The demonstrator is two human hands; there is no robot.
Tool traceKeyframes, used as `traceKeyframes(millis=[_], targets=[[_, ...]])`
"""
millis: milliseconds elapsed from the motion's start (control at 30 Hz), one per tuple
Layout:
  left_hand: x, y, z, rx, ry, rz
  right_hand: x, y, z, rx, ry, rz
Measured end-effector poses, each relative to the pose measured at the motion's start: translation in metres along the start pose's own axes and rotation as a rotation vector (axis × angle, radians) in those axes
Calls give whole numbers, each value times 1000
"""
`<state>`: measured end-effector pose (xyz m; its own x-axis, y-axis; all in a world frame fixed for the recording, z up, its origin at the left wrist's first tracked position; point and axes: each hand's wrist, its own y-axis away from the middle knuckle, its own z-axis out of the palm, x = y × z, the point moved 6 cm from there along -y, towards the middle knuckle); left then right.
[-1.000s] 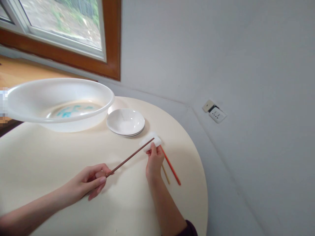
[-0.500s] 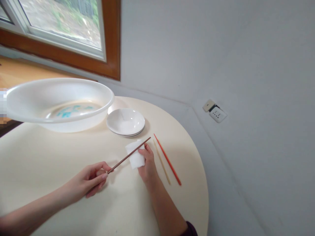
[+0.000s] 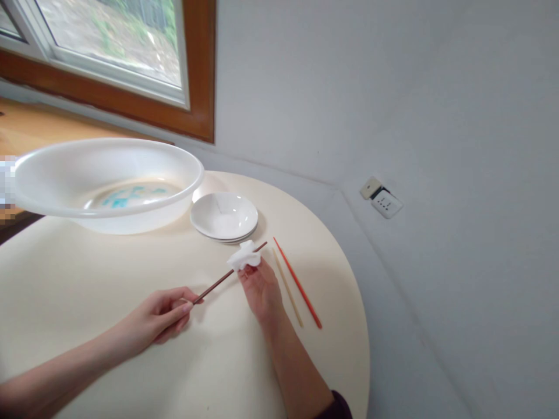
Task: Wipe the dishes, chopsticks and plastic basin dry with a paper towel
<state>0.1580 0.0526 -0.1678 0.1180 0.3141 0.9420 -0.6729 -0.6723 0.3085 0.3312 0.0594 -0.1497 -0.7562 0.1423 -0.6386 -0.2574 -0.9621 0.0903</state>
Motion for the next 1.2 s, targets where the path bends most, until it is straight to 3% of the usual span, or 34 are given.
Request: traceKeyframes(millis=[200,467,633,800,933,1000,1100,1200], targets=[[2,2,2,21,-74,18,0,2,3,22,180,-111],[11,8,6,98,-114,127,20,21,22,-103,549,-241],[12,6,5,178,-85,158,35,34,36,-157,761,-212],[2,1,15,26,-77,46,53,34,36,-207,734,-44],[13,4,18,-141,-15,146,58,33,29,-241,540,127],[20,6,15,-185,47,220,56,35,33,-323,420,194],[26,8,-1,-134,185,302,56,45,45,-553,312,333],[28,8,-17,-28,176,325,66,57,46,-680,421,517]])
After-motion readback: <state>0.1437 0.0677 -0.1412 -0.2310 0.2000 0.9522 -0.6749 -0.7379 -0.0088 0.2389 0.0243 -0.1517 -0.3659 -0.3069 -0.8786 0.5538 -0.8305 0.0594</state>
